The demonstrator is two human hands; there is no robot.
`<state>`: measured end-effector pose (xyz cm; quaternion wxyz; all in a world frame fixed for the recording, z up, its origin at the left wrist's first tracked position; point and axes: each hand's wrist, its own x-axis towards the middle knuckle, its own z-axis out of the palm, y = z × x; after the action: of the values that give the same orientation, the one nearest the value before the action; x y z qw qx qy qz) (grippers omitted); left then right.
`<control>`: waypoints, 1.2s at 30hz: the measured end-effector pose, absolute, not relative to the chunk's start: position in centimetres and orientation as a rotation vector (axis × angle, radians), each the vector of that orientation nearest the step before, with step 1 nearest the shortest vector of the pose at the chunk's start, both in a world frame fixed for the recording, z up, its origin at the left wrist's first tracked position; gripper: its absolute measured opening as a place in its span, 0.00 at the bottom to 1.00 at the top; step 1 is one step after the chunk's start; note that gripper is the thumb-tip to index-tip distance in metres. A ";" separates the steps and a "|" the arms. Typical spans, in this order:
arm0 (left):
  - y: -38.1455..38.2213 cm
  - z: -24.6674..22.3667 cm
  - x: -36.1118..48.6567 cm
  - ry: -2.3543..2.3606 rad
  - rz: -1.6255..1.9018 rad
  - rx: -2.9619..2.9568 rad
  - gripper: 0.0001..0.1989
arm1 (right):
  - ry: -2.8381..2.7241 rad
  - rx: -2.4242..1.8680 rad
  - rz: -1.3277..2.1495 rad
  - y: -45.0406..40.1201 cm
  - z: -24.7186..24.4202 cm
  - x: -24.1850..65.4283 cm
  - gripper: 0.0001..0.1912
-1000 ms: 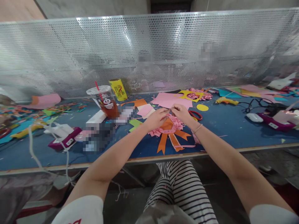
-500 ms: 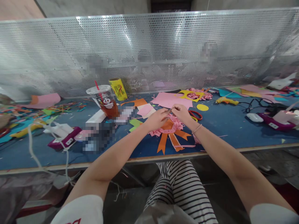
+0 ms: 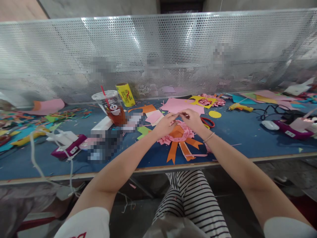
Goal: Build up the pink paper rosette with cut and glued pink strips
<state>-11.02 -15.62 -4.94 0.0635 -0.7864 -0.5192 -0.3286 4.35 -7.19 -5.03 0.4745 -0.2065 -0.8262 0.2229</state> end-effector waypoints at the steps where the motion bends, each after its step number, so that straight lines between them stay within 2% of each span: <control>1: -15.6 -4.9 -11.0 -1.584 -1.007 -2.371 0.18 | -2.027 -0.489 0.533 -7.2 -5.1 4.3 0.09; 7: -15.9 -4.6 -10.6 -1.578 -0.901 -2.361 0.16 | -2.020 -0.534 0.637 -7.1 -5.0 4.2 0.09; 18: -15.7 -5.4 -11.3 -1.590 -0.730 -2.372 0.26 | -1.777 -0.526 1.219 -7.1 -5.1 3.9 0.12; 27: -16.1 -5.0 -10.9 -1.544 -0.538 -2.328 0.25 | -1.733 -0.576 1.265 -6.7 -5.2 3.7 0.09; 36: -16.3 -4.5 -11.1 -1.440 -0.294 -2.267 0.24 | -1.728 -0.560 1.504 -5.5 -5.8 4.0 0.10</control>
<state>-11.08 -16.30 -4.53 0.2182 -0.8189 -0.5201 -0.1061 4.00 -5.47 -5.81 0.3816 -0.2195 -0.6772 0.5895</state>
